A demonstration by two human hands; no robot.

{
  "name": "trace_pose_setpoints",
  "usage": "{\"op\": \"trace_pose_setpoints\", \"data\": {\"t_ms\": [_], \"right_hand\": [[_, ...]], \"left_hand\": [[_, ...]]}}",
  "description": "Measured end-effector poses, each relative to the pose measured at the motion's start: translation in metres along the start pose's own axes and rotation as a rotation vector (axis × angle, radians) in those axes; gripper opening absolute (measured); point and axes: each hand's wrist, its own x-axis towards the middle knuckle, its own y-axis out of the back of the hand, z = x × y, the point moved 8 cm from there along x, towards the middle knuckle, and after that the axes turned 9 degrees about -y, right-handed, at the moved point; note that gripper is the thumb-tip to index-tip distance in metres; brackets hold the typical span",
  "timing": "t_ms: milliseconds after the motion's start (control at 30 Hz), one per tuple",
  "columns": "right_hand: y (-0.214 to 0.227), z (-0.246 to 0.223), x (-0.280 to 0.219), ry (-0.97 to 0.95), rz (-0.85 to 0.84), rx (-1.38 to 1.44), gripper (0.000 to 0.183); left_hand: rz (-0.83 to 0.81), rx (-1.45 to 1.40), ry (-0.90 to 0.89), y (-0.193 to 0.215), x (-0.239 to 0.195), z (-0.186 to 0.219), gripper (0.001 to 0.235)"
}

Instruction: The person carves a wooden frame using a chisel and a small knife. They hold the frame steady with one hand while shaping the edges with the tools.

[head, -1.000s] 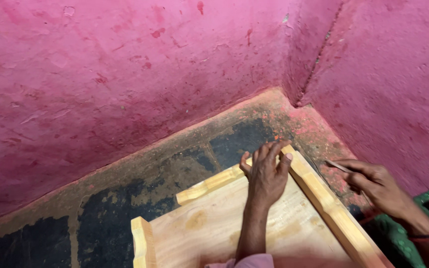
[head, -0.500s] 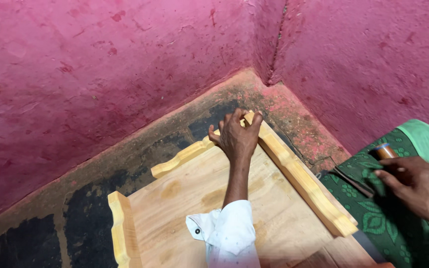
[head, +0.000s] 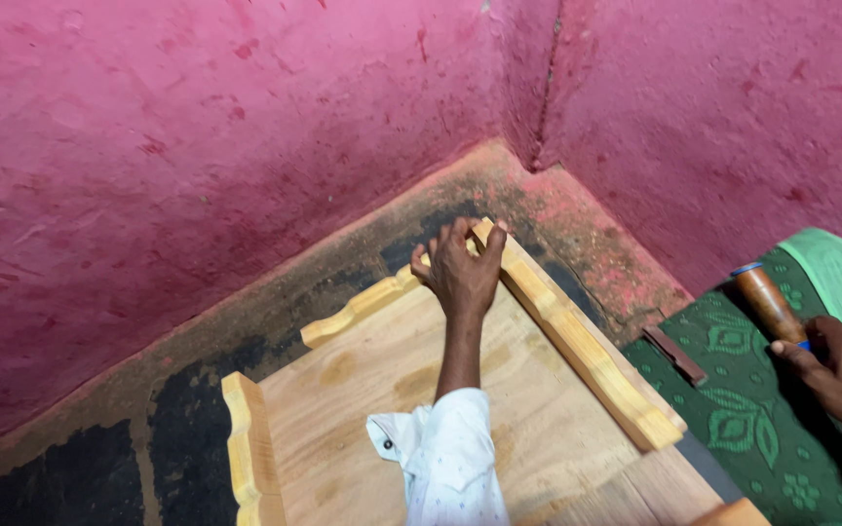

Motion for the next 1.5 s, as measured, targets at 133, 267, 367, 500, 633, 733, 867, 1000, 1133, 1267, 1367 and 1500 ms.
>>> {"op": "trace_pose_setpoints", "data": {"t_ms": [133, 267, 367, 500, 633, 733, 867, 1000, 1133, 1267, 1367, 1500], "right_hand": [[0.013, -0.055, 0.015, -0.125, -0.131, 0.541, 0.046], [0.035, -0.154, 0.029, -0.123, -0.412, 0.972, 0.053], [0.012, -0.235, 0.017, -0.051, -0.849, 1.346, 0.065], [-0.045, -0.297, 0.01, -0.098, -1.16, 1.291, 0.067], [-0.072, -0.338, 0.056, -0.099, -0.863, 1.237, 0.043], [-0.091, -0.395, 0.078, -0.084, -0.883, 1.481, 0.026], [-0.13, -0.454, 0.087, -0.074, -0.998, 1.716, 0.021], [-0.166, -0.459, 0.084, -0.159, -1.107, 1.847, 0.018], [-0.178, -0.465, 0.079, -0.017, -1.019, 1.759, 0.029], [-0.181, -0.472, 0.065, 0.022, -0.956, 1.727, 0.032], [-0.177, -0.474, 0.058, 0.061, -0.856, 1.667, 0.034], [-0.177, -0.475, 0.055, 0.04, -0.849, 1.74, 0.034]], "left_hand": [[0.024, -0.045, 0.008, -0.004, 0.0, -0.003, 0.025], [0.068, -0.073, -0.037, -0.01, 0.0, -0.006, 0.023], [0.109, -0.036, -0.088, -0.008, 0.002, -0.011, 0.023], [0.074, -0.027, 0.001, 0.0, 0.007, -0.007, 0.022], [0.046, 0.004, 0.0, 0.01, 0.017, 0.003, 0.025], [-0.067, 0.011, 0.084, 0.012, 0.028, -0.001, 0.027], [-0.149, 0.011, 0.215, 0.018, 0.043, -0.012, 0.028], [0.031, -0.139, -0.029, 0.033, 0.049, -0.001, 0.021], [-0.118, -0.165, 0.1, 0.021, 0.051, -0.018, 0.026], [-0.139, -0.205, 0.093, 0.017, 0.053, -0.02, 0.03], [-0.142, -0.228, 0.098, 0.016, 0.054, -0.024, 0.032], [-0.119, -0.25, 0.04, 0.016, 0.056, -0.023, 0.033]]}}
